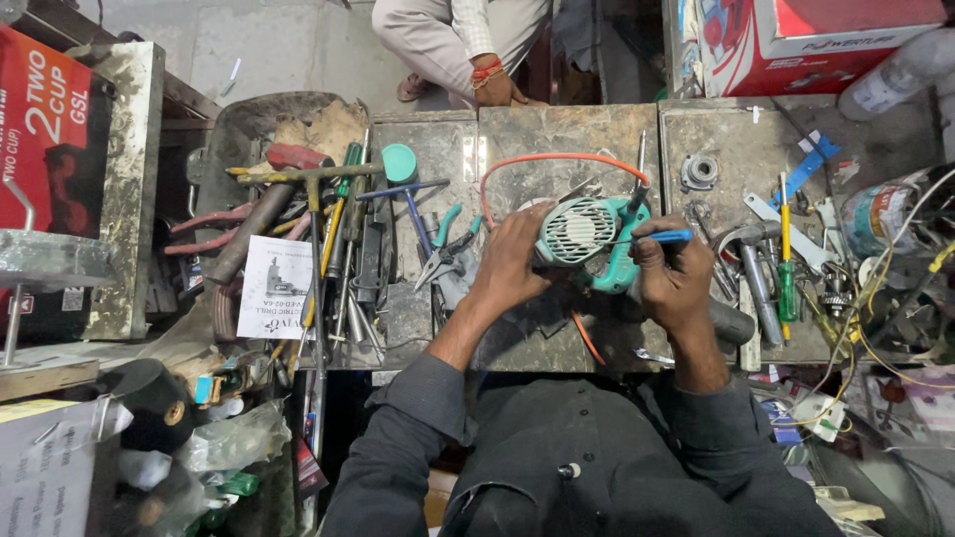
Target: The person works at a cluttered workbench repairing a small teal electric blower. They use a screwdriver to unscrew and adjust parts on the blower housing, reposition the unit, and continue tightening and fitting components with the screwdriver throughout the clip.
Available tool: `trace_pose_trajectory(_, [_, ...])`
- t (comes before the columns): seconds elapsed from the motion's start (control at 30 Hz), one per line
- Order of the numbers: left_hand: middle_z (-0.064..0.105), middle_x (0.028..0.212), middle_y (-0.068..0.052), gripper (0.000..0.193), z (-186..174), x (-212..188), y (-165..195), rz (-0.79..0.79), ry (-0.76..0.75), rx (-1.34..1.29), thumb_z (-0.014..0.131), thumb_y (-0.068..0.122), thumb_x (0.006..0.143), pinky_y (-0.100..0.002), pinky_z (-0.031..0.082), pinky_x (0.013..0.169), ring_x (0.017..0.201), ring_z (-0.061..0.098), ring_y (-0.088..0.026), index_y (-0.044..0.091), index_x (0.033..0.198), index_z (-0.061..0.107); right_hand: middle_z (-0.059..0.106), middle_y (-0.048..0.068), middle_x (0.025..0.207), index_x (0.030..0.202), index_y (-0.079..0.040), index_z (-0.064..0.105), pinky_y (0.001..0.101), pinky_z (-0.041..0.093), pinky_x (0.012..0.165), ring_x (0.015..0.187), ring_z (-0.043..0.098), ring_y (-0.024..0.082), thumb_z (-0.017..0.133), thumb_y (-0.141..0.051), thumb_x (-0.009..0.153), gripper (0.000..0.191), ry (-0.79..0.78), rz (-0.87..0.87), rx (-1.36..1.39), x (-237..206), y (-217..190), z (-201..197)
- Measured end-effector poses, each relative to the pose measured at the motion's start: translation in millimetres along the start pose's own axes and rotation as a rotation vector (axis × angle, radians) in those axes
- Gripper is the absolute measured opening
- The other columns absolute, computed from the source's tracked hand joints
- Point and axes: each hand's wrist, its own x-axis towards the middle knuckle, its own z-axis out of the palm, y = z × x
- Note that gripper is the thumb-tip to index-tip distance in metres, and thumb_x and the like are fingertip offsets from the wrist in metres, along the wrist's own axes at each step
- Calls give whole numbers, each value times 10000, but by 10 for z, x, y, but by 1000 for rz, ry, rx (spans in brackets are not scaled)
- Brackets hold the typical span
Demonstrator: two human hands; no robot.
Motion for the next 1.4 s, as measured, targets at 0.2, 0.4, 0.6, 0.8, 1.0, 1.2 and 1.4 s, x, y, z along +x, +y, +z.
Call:
trace_pose_trajectory(0.2, [553, 1417, -137, 1034, -4, -16, -3, -11, -13, 14, 910, 171, 595, -481, 435, 1045, 1291, 533, -376, 85, 1499, 416, 644, 75, 988, 1143, -6, 596, 291, 525, 786, 858, 634, 142, 620, -276, 1112, 272, 40, 112, 366, -13, 37, 22])
trace_pose_trajectory(0.4, [555, 1420, -143, 1069, 2, 0, 11, -17, -16, 20, 910, 163, 548, -477, 434, 1032, 1282, 537, -373, 90, 1491, 411, 635, 68, 1005, 1159, -15, 585, 305, 546, 796, 877, 653, 153, 599, -304, 1123, 291, 134, 128, 425, -32, 109, -20])
trace_pose_trajectory(0.6, [571, 1388, -143, 1044, 0, -17, 16, -41, -33, 37, 905, 169, 576, -474, 436, 1055, 1285, 542, -376, 77, 1497, 423, 647, 57, 951, 1150, -11, 593, 286, 532, 798, 855, 646, 130, 603, -284, 1122, 275, 62, 114, 288, -123, 147, 26])
trace_pose_trajectory(0.8, [572, 1410, -151, 983, -7, -21, 19, 4, 12, 11, 921, 210, 643, -471, 431, 1071, 1301, 539, -374, 71, 1485, 434, 662, 54, 922, 1128, -5, 617, 274, 530, 776, 841, 650, 120, 612, -265, 1113, 261, 41, 76, 170, -121, 166, 33])
trace_pose_trajectory(1.0, [575, 1377, -158, 1027, -3, -23, 7, -16, -7, 30, 907, 190, 593, -476, 436, 1050, 1284, 537, -385, 64, 1490, 424, 669, 49, 907, 1113, -7, 626, 265, 532, 761, 827, 657, 116, 650, -257, 1087, 253, 30, 82, 151, -78, 59, 65])
trace_pose_trajectory(1.2, [559, 1379, -159, 1043, 21, -30, -17, -28, -30, 34, 897, 149, 542, -484, 438, 1030, 1279, 534, -392, 71, 1467, 423, 688, 108, 951, 1037, -5, 663, 306, 518, 762, 841, 684, 201, 733, -197, 1038, 204, 14, -149, -215, 30, -253, 42])
trace_pose_trajectory(1.4, [550, 1445, -149, 1056, 4, -26, 17, -15, -15, 21, 885, 119, 542, -481, 433, 1063, 1313, 530, -379, 78, 1490, 422, 681, 123, 893, 982, -3, 660, 330, 500, 688, 761, 670, 226, 788, -191, 1010, 229, 30, -145, -337, 176, -493, 87])
